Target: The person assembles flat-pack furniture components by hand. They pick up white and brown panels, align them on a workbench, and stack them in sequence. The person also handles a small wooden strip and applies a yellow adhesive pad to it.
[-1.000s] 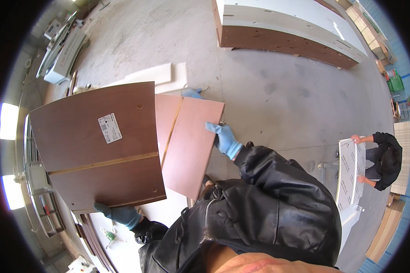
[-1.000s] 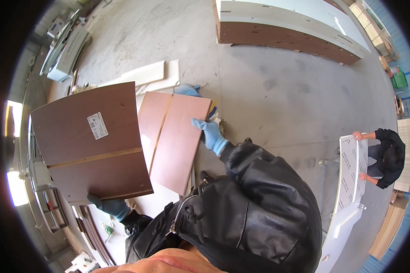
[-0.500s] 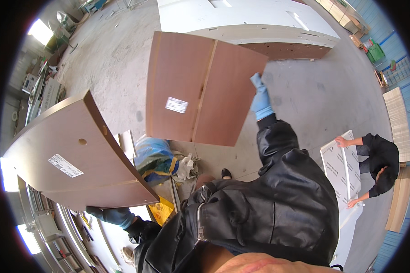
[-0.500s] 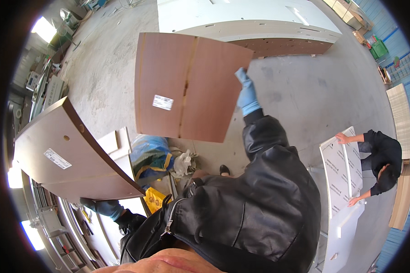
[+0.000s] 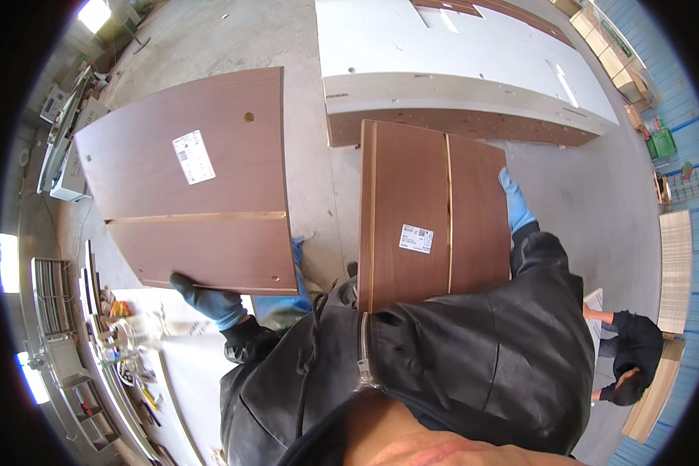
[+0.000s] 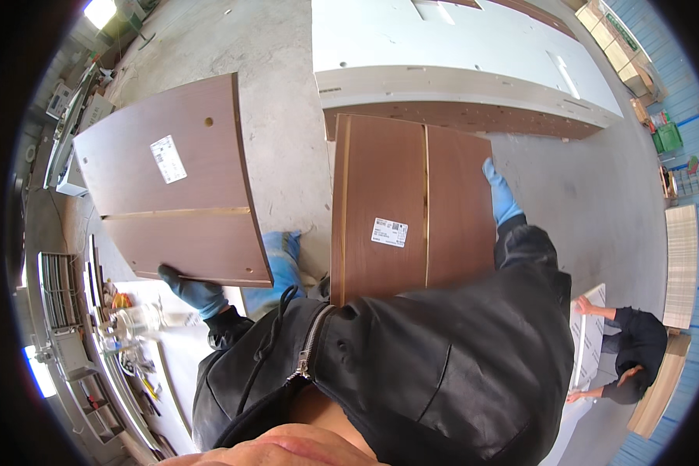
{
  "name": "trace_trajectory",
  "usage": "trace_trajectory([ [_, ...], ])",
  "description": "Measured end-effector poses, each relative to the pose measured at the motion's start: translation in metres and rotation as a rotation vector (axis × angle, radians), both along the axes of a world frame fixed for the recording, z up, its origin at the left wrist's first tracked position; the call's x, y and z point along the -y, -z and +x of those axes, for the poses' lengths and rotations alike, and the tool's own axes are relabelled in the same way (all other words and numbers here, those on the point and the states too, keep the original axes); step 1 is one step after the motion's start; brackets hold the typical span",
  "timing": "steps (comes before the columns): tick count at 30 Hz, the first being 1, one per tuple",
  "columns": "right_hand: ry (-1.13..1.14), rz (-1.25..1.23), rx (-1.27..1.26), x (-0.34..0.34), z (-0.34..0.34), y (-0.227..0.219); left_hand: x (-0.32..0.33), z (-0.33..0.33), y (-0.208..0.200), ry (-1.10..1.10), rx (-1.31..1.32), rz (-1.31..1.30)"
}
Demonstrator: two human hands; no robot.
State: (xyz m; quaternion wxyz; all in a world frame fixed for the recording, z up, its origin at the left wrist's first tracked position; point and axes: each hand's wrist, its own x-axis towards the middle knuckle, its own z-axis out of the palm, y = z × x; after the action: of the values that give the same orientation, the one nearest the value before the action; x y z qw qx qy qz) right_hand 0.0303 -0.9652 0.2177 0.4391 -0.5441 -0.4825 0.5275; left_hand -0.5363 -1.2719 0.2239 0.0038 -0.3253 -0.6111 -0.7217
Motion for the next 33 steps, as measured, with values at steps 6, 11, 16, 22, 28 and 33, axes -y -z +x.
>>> trace_trajectory([
  [6,0.053,-0.312,-0.221,-0.064,-0.07,-0.017,-0.123,-0.078,-0.009,0.236,0.883,0.429],
  [11,0.045,-0.249,-0.305,-0.172,-0.146,-0.009,-0.221,-0.141,-0.008,0.174,0.819,0.37],
  [16,-0.045,-0.292,-0.387,-0.31,-0.251,0.006,-0.301,-0.227,-0.043,0.117,0.8,0.403],
  [22,-0.22,-0.279,-0.397,-0.464,-0.377,0.016,-0.374,-0.301,-0.066,0.059,0.578,0.377],
  [28,-0.303,-0.458,-0.405,-0.584,-0.503,0.039,-0.464,-0.431,-0.035,-0.407,0.275,0.191],
  [33,-0.112,-0.35,-0.408,-0.652,-0.628,0.032,-0.591,-0.569,-0.049,-0.15,0.288,0.264],
])
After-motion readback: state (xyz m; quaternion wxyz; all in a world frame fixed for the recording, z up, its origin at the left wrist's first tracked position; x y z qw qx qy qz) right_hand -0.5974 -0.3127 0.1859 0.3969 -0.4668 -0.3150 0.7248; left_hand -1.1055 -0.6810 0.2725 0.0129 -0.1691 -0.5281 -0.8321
